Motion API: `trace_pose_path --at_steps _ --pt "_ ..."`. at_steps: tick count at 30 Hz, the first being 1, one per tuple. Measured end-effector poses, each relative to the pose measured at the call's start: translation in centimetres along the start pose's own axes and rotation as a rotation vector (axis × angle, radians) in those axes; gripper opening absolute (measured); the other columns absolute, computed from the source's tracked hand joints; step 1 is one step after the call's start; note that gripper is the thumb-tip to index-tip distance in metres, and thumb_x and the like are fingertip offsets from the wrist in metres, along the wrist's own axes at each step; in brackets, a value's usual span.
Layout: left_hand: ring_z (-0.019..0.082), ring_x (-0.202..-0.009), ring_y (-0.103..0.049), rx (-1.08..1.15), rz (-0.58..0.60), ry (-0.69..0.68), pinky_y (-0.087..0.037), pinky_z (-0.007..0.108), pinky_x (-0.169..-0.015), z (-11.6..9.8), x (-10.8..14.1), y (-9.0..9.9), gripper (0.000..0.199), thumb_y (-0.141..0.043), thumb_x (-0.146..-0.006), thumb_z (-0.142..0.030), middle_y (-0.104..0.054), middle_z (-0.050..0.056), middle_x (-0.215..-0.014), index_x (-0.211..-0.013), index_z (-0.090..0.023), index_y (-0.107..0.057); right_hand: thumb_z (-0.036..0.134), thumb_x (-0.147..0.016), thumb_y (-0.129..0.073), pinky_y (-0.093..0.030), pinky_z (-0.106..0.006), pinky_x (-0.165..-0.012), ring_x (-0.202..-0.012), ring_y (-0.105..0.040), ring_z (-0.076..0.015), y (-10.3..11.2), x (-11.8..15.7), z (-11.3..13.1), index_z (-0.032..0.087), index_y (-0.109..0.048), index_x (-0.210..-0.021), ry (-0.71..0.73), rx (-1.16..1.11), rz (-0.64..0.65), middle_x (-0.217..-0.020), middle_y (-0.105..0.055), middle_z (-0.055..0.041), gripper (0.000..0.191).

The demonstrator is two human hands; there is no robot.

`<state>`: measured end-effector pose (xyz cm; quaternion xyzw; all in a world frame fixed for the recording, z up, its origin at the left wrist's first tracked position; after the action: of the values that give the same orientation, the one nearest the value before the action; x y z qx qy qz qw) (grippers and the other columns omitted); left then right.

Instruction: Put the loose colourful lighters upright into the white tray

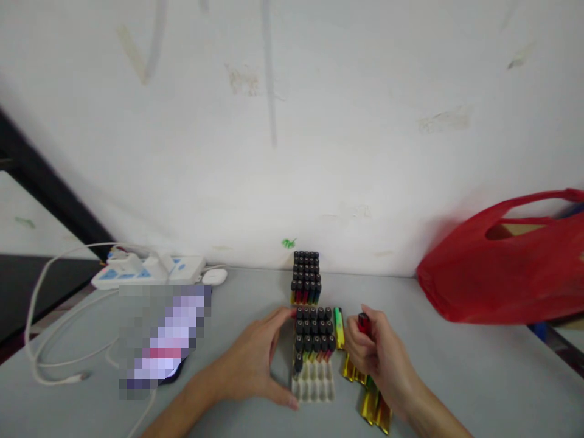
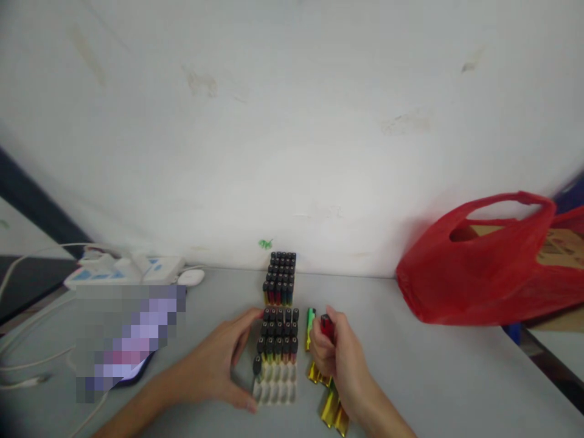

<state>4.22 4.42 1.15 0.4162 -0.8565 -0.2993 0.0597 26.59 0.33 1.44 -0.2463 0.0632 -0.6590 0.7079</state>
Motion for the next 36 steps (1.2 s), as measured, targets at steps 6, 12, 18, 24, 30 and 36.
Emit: trace_pose_path --at_steps 6,12,18,24,30,36 --pt "0.030 -0.096 -0.068 -0.012 -0.015 0.001 -0.059 0.042 -0.093 0.3 0.2 -0.1 0.126 -0.109 -0.054 -0.068 -0.073 0.005 -0.114 -0.158 -0.023 -0.055 0.073 -0.087 -0.064 -0.008 -0.027 -0.045 -0.051 -0.007 -0.0093 0.5 0.0 -0.8 0.029 -0.033 -0.060 -0.039 0.078 -0.074 -0.056 -0.016 0.0126 0.059" --pt "0.035 -0.110 -0.068 -0.006 -0.011 -0.024 -0.058 0.046 -0.103 -0.1 0.0 0.0 0.125 -0.110 -0.053 -0.066 -0.073 0.009 -0.125 -0.158 -0.023 -0.057 0.078 -0.084 -0.065 -0.007 -0.027 -0.045 -0.050 -0.006 -0.0084 0.0 0.0 -0.6 0.029 -0.033 -0.060 -0.065 0.092 -0.083 -0.054 -0.015 0.0134 0.064" --pt "0.035 -0.107 -0.069 -0.020 -0.017 0.005 -0.057 0.048 -0.104 0.1 0.1 0.0 0.127 -0.109 -0.053 -0.068 -0.074 0.009 -0.124 -0.159 -0.022 -0.056 0.085 -0.081 -0.070 -0.005 -0.026 -0.046 -0.051 -0.005 -0.0077 -0.4 0.0 -0.7 0.027 -0.036 -0.061 -0.104 0.063 -0.032 -0.055 -0.018 0.0134 0.070" --pt "0.039 -0.119 -0.068 -0.002 -0.016 -0.008 -0.056 0.050 -0.109 -0.3 0.0 0.1 0.125 -0.109 -0.054 -0.067 -0.074 0.010 -0.128 -0.159 -0.024 -0.057 0.084 -0.082 -0.069 -0.012 -0.026 -0.047 -0.051 -0.010 -0.0080 -0.6 0.1 -1.1 0.027 -0.040 -0.063 -0.144 0.043 0.001 -0.056 -0.022 0.0129 0.067" --pt "0.036 -0.111 -0.070 -0.012 -0.014 -0.003 -0.058 0.047 -0.104 -0.2 0.2 0.0 0.123 -0.110 -0.054 -0.066 -0.074 0.009 -0.125 -0.157 -0.023 -0.057 0.080 -0.091 -0.055 -0.009 -0.029 -0.047 -0.051 -0.010 -0.0095 -0.9 0.6 -1.7 0.028 -0.034 -0.062 -0.134 0.181 0.065 -0.056 -0.022 0.0105 0.063" --pt "0.035 -0.107 -0.070 -0.020 -0.020 -0.003 -0.059 0.045 -0.099 -0.1 0.2 0.1 0.124 -0.109 -0.056 -0.067 -0.074 0.008 -0.120 -0.159 -0.023 -0.056 0.083 -0.100 -0.047 -0.017 -0.030 -0.049 -0.051 -0.020 -0.0126 -0.5 0.7 -2.0 0.028 -0.039 -0.065 -0.031 0.304 -0.009 -0.056 -0.031 0.0071 0.066"
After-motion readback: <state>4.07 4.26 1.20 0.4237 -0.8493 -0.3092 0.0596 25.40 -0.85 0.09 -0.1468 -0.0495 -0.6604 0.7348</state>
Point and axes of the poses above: each hand's wrist, its own x-axis away from the middle knuckle, its own y-axis out of the back of the hand, z = x × y, the point moved 6 cm from there along -x, towards the middle knuckle
